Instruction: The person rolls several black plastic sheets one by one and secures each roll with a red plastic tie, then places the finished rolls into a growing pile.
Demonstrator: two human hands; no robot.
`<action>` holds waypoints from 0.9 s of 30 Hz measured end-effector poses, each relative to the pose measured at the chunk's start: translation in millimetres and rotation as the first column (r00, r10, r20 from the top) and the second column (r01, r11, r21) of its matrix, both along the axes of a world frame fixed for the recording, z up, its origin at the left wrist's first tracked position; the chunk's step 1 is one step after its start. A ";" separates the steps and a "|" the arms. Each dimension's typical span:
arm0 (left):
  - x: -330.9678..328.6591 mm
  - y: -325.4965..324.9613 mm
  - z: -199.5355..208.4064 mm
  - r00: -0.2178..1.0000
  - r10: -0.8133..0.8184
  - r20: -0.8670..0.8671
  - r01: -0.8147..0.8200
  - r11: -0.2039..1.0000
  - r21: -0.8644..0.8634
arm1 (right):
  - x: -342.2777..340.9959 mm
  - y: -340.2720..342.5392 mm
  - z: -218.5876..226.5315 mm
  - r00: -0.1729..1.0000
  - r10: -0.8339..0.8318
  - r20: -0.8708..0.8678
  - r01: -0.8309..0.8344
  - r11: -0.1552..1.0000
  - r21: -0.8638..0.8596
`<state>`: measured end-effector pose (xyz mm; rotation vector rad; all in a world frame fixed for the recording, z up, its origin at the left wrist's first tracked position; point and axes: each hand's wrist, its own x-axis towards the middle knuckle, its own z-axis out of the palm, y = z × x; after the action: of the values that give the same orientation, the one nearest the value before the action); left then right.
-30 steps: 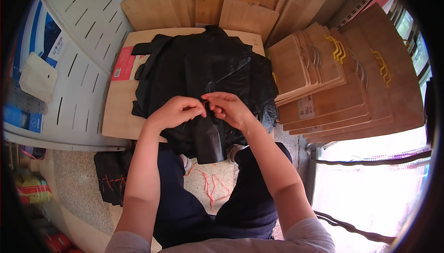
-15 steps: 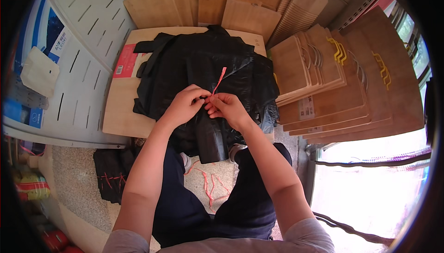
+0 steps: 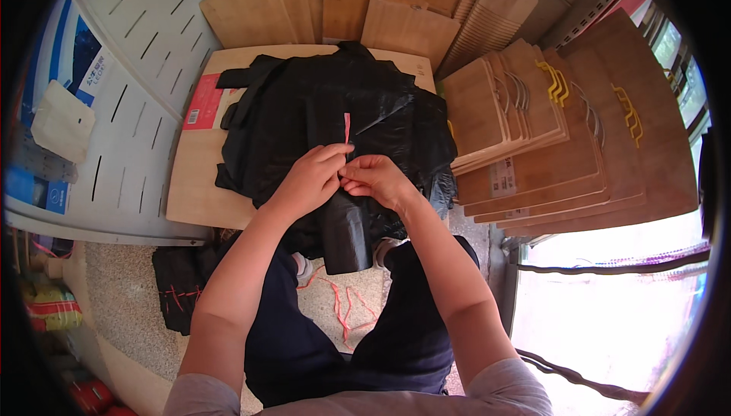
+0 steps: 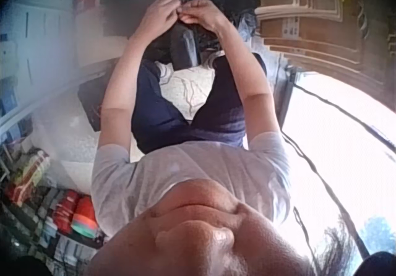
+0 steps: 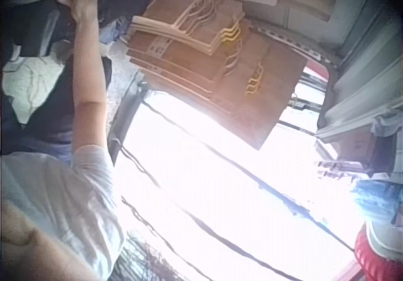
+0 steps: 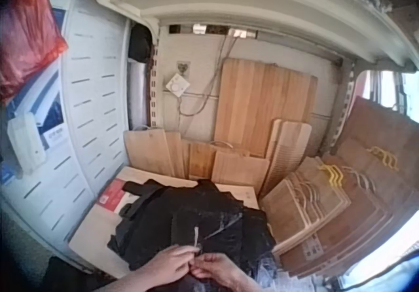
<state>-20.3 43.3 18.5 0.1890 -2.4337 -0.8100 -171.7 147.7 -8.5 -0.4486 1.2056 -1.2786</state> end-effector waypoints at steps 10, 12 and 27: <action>6.3 -3.0 -13.3 0.985 0.065 0.157 -0.099 0.970 0.223 | 26.3 6.1 7.2 0.735 -0.134 -0.665 -0.024 0.975 -0.222; 4.8 -2.6 -16.4 0.987 0.099 0.126 -0.118 0.982 0.147 | 27.6 6.9 8.9 0.628 -0.163 -0.761 -0.059 0.965 -0.256; 6.4 4.1 -6.8 0.990 0.138 0.027 -0.138 0.990 -0.012 | 16.2 4.7 7.9 0.921 0.004 -0.391 -0.057 0.991 -0.124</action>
<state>-13.9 47.4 11.7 0.3630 -2.4194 -0.7379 -155.5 152.4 -0.7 -0.8483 1.4410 -1.2832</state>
